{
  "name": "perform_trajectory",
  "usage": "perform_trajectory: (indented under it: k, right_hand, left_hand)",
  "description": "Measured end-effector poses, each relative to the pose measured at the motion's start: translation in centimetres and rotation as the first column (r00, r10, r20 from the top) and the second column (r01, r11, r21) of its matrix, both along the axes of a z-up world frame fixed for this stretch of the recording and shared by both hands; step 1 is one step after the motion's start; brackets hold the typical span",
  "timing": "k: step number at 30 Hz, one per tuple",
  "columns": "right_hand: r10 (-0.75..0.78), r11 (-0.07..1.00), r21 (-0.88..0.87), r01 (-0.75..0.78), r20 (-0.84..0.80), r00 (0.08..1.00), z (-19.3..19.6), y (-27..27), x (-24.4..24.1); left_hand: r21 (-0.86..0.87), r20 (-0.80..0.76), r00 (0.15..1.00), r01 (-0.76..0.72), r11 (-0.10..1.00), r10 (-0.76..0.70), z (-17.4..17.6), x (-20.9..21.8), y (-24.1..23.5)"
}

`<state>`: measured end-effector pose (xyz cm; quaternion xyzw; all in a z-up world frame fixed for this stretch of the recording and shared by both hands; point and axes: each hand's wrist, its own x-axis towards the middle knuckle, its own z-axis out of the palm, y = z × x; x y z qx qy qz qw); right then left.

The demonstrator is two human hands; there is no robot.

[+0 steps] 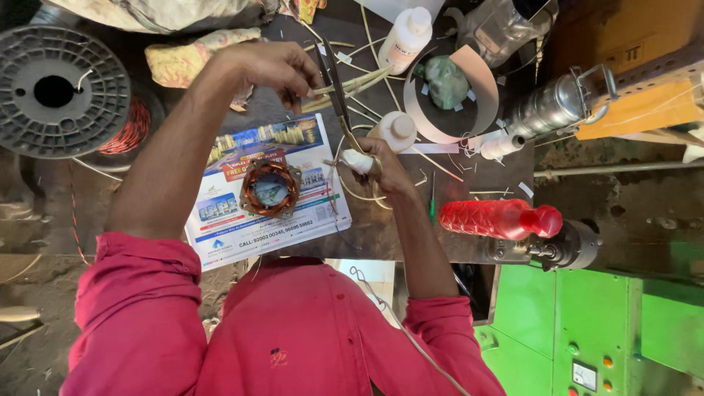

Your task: The person strips insulation from white electrical wires using shears, twists the exposed copper strands, and wraps the connection with white tape. The work is performed at a cluttered workbench with tools and materials nearby.

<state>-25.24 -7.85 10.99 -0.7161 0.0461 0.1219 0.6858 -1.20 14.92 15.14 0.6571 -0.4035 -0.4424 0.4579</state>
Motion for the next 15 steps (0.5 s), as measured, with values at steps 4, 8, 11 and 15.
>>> perform_trajectory:
  k: [4, 8, 11, 15]
  right_hand:
    - [-0.017, 0.999, -0.038, 0.017, 0.001, 1.0, 0.2, 0.1, 1.1]
    - [-0.047, 0.998, -0.031, 0.046, -0.045, 0.998, -0.3, 0.6, 0.1]
    - [-0.07, 0.996, 0.049, 0.072, -0.058, 0.996, -1.1, 0.9, -0.6]
    - [-0.053, 0.995, 0.084, 0.049, 0.047, 0.998, -2.0, 0.4, -1.1]
  left_hand:
    - [0.0, -0.026, 1.0, 0.002, 1.0, -0.002, -0.9, 1.8, -0.7]
    - [0.007, 0.043, 0.999, 0.012, 1.0, -0.012, -1.3, 0.8, -0.5]
    - [-0.026, 0.001, 0.999, -0.045, 0.999, 0.045, -1.3, -0.9, -0.5]
    - [0.011, 0.042, 0.999, 0.006, 1.0, -0.007, -0.9, -2.7, -1.4]
